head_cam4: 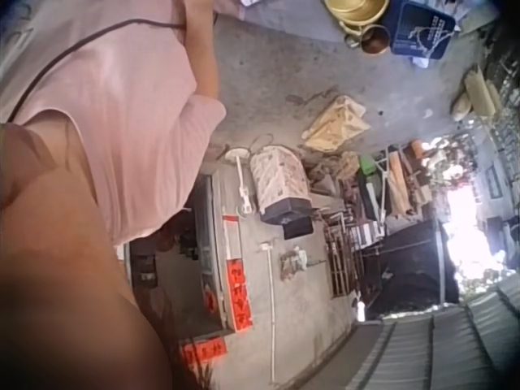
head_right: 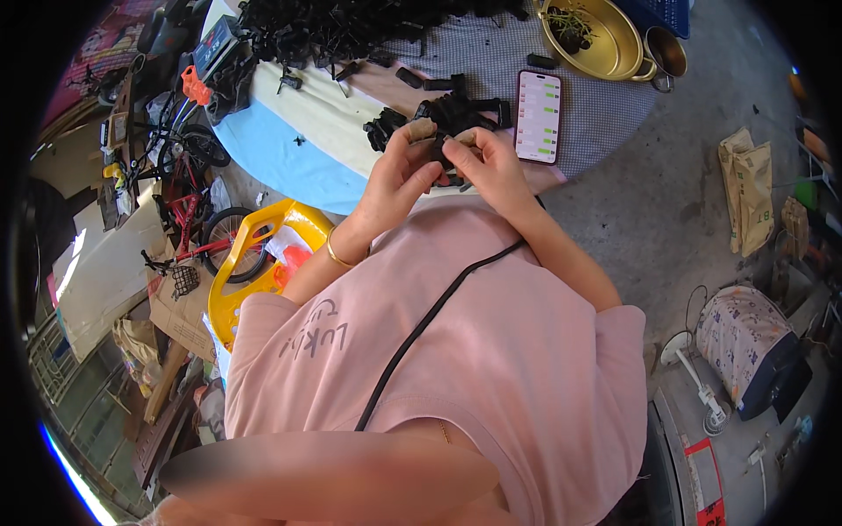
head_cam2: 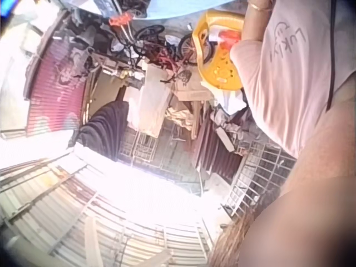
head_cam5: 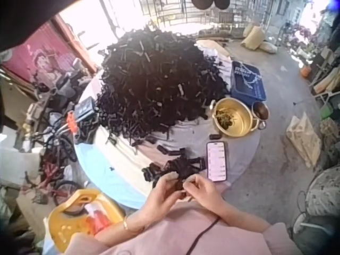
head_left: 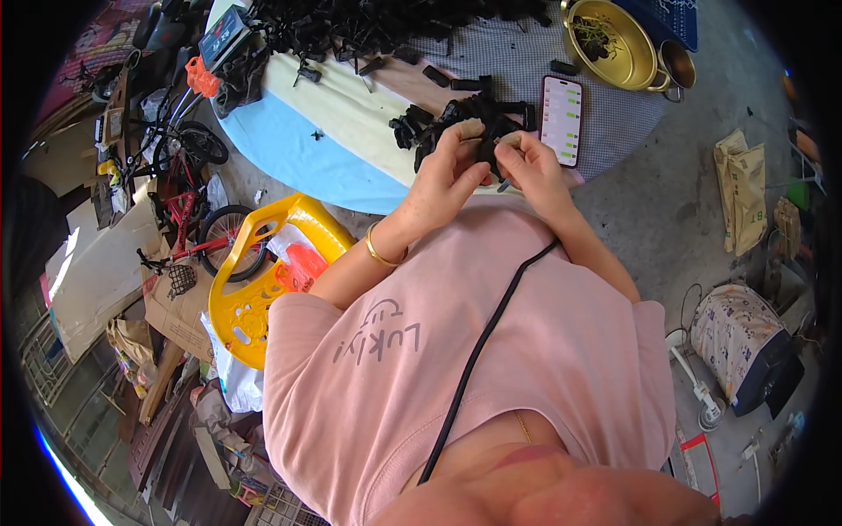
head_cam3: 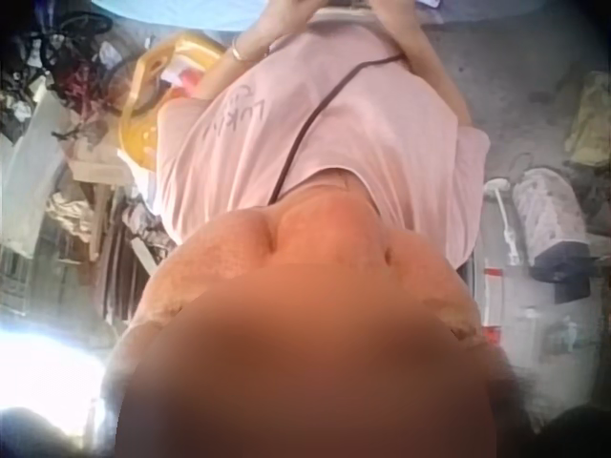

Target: Attaching small black plastic clips to bundles of synthetic hair at a production workstation.

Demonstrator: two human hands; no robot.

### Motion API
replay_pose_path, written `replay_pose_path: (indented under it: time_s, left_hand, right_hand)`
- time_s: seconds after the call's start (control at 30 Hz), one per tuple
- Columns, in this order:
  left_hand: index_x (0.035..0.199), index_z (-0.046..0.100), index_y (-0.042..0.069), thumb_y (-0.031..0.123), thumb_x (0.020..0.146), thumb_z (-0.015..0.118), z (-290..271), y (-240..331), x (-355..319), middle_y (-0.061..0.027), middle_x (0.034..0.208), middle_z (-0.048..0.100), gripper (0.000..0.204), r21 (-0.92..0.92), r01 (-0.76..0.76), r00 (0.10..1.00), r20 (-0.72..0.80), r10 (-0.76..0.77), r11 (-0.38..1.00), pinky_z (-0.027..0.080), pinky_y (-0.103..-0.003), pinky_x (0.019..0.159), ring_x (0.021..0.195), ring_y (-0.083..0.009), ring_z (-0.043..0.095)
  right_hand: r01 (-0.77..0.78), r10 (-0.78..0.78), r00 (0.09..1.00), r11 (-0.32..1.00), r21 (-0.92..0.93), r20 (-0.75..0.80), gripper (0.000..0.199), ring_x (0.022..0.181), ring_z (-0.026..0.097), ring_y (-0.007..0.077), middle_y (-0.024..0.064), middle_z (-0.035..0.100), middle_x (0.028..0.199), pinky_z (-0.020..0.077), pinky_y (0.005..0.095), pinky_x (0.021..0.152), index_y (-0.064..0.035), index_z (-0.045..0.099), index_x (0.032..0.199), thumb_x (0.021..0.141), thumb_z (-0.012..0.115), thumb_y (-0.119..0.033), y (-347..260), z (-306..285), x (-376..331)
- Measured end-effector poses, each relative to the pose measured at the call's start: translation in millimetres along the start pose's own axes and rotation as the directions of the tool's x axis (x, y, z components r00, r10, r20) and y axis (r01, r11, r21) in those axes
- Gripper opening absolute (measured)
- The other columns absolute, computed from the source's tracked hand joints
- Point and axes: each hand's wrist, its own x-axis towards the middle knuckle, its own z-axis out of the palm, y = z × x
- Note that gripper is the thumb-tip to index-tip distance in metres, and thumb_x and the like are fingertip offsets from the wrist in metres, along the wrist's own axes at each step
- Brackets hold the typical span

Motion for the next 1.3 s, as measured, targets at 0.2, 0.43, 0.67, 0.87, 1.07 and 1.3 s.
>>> replay_pose_path:
  time_s: [0.2,0.43,0.67,0.87,1.07,1.3]
  left_hand:
    - [0.116,0.037,-0.005,-0.003,0.085,0.045,3,-4,0,-0.0114,0.09,0.058,0.033,0.147,-0.017,0.993,-0.109,0.033,0.989,0.048,-0.025,0.069,0.077,-0.0132,0.058]
    - [0.112,0.044,-0.006,-0.002,0.085,0.047,7,1,-3,-0.0106,0.091,0.059,0.027,0.152,-0.055,0.988,-0.137,0.076,0.987,0.049,-0.024,0.072,0.083,-0.0137,0.059]
    - [0.108,0.049,-0.006,-0.001,0.083,0.054,8,-2,-7,-0.0092,0.091,0.059,0.026,-0.003,-0.027,0.981,-0.192,0.026,1.0,0.049,-0.023,0.073,0.082,-0.0123,0.059]
    - [0.1,0.054,-0.004,-0.004,0.081,0.055,8,3,-7,-0.0078,0.092,0.06,0.02,0.208,-0.116,0.966,-0.205,0.159,0.971,0.049,-0.022,0.071,0.08,-0.0119,0.059]
    - [0.105,0.051,-0.004,-0.005,0.081,0.054,8,-4,-6,-0.0104,0.096,0.06,0.024,0.214,-0.107,0.974,-0.175,0.146,0.971,0.048,-0.023,0.072,0.082,-0.0126,0.059]
    - [0.122,0.034,0.003,0.006,0.091,0.037,-10,1,4,-0.0167,0.109,0.053,0.032,-0.714,0.172,0.969,0.0,-0.246,0.679,0.048,-0.034,0.085,0.095,-0.0235,0.057]
  right_hand:
    - [0.055,-0.052,0.997,0.997,-0.05,0.063,0.01,0.054,0.041,0.0021,-0.002,0.051,0.066,0.0316,0.0157,0.047,-0.0025,0.056,0.087,0.086,0.055,-0.013,-3,2,-9]
    - [0.086,-0.077,0.996,0.974,-0.209,0.055,0.014,0.058,0.046,0.004,-0.0018,0.053,0.064,0.037,0.0169,0.052,0.0007,0.058,0.082,0.087,0.053,-0.011,-16,6,-14]
    - [0.088,-0.077,0.995,0.972,-0.218,0.057,0.018,0.054,0.047,0.0046,0.0004,0.055,0.059,0.0357,0.0197,0.047,-0.0006,0.062,0.083,0.086,0.054,-0.017,-13,6,-16]
    - [-0.088,0.103,0.985,0.99,-0.108,0.14,0.02,0.055,0.043,0.0031,-0.0031,0.05,0.06,0.0334,0.0173,0.049,-0.0027,0.056,0.075,0.089,0.049,-0.016,-13,4,-15]
    - [-0.044,0.062,0.988,0.991,-0.13,0.14,0.018,0.056,0.044,0.0028,-0.0029,0.052,0.064,0.0334,0.0174,0.048,-0.0016,0.057,0.079,0.088,0.051,-0.015,0,1,-12]
    - [0.27,-0.29,0.957,0.859,-0.435,0.021,0.009,0.06,0.053,0.007,0.0024,0.059,0.073,0.042,0.0211,0.052,0.0004,0.06,0.084,0.077,0.063,-0.005,-18,4,-18]
